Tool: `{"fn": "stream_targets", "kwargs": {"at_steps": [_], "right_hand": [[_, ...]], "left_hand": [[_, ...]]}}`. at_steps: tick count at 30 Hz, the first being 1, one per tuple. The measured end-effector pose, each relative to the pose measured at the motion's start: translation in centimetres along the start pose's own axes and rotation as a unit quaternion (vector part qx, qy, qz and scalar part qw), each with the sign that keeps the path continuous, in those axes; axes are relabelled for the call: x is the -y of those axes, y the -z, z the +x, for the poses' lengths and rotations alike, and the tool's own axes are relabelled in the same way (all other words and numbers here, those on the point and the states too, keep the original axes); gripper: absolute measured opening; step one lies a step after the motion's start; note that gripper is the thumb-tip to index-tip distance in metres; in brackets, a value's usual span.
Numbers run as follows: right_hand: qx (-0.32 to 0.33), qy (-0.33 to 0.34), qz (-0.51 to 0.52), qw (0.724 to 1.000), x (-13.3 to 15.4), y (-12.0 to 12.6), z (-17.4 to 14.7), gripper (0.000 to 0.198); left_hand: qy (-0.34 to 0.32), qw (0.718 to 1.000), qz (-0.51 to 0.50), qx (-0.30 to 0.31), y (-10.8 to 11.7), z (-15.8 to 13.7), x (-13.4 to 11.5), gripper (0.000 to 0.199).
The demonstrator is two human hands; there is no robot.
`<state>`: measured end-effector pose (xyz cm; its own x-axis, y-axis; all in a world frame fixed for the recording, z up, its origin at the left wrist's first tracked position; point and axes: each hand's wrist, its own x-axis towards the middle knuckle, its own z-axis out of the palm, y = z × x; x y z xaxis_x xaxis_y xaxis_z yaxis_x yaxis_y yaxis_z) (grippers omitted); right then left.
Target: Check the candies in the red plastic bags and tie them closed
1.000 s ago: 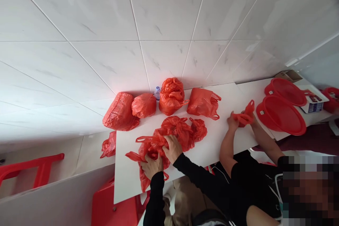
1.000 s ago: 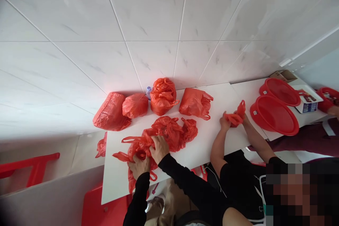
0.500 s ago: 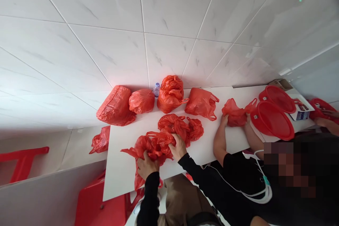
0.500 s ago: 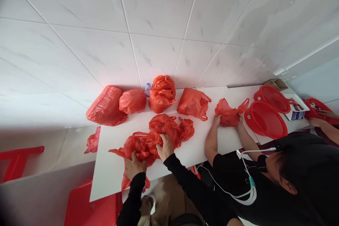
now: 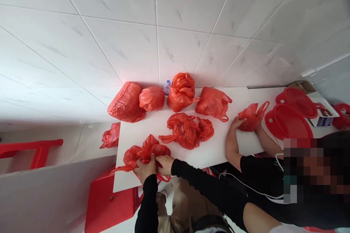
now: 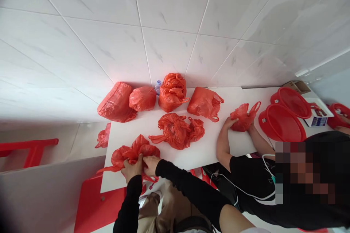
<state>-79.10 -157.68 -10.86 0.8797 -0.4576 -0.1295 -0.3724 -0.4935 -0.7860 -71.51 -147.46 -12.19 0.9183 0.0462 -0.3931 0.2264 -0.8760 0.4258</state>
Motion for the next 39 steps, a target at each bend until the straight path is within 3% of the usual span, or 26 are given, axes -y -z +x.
{"fn": "stream_targets", "kwargs": {"at_steps": [3, 6, 8, 10, 13, 16, 21, 24, 27, 31, 34, 39], "right_hand": [[-0.063, -0.059, -0.048, 0.995, -3.6, 5.5, 1.1, 0.028], [-0.172, -0.161, -0.102, 0.967, -7.6, 11.7, 3.4, 0.046], [-0.188, -0.196, -0.118, 0.955, -9.3, 14.4, 4.6, 0.051], [-0.18, -0.203, -0.122, 0.955, -9.6, 15.5, 5.2, 0.042], [-0.17, -0.177, -0.116, 0.962, -7.5, 14.2, 4.8, 0.029], [-0.146, -0.128, -0.102, 0.976, -3.7, 10.0, 3.4, 0.032], [-0.013, -0.018, -0.062, 0.998, 1.2, 1.3, 1.1, 0.03], [0.038, 0.024, -0.045, 0.998, 1.3, -0.7, 0.1, 0.038], [0.04, 0.022, -0.046, 0.998, -0.9, 0.9, -0.2, 0.041], [-0.07, -0.098, -0.1, 0.988, -5.0, 5.4, 0.7, 0.053], [-0.094, -0.151, -0.129, 0.976, -7.3, 8.0, 1.6, 0.063], [-0.074, -0.123, -0.133, 0.981, -9.5, 11.1, 4.6, 0.034]], "left_hand": [[0.023, 1.0, 0.003, 0.008, 0.7, 0.3, 0.2, 0.05], [0.032, 0.999, 0.005, 0.015, 1.7, 0.5, 1.0, 0.043], [0.051, 0.999, 0.006, 0.006, 2.1, 0.6, 1.6, 0.042], [0.073, 0.997, 0.006, -0.006, 2.4, 0.8, 2.0, 0.042], [0.094, 0.995, -0.004, -0.017, 2.8, 1.0, 2.5, 0.042], [0.102, 0.994, -0.021, -0.025, 2.7, 0.9, 2.4, 0.043], [0.096, 0.993, -0.06, -0.032, 0.6, -0.1, 1.0, 0.049], [0.104, 0.992, -0.059, -0.029, -0.5, -0.2, 0.3, 0.052], [0.094, 0.994, -0.048, -0.025, -0.5, 0.3, -0.1, 0.05], [0.083, 0.995, -0.04, -0.031, -0.1, 0.7, -0.2, 0.05], [0.082, 0.995, -0.039, -0.032, 0.0, 0.5, -0.1, 0.05], [0.075, 0.996, -0.036, -0.032, 0.0, 0.4, 0.2, 0.05]]}}
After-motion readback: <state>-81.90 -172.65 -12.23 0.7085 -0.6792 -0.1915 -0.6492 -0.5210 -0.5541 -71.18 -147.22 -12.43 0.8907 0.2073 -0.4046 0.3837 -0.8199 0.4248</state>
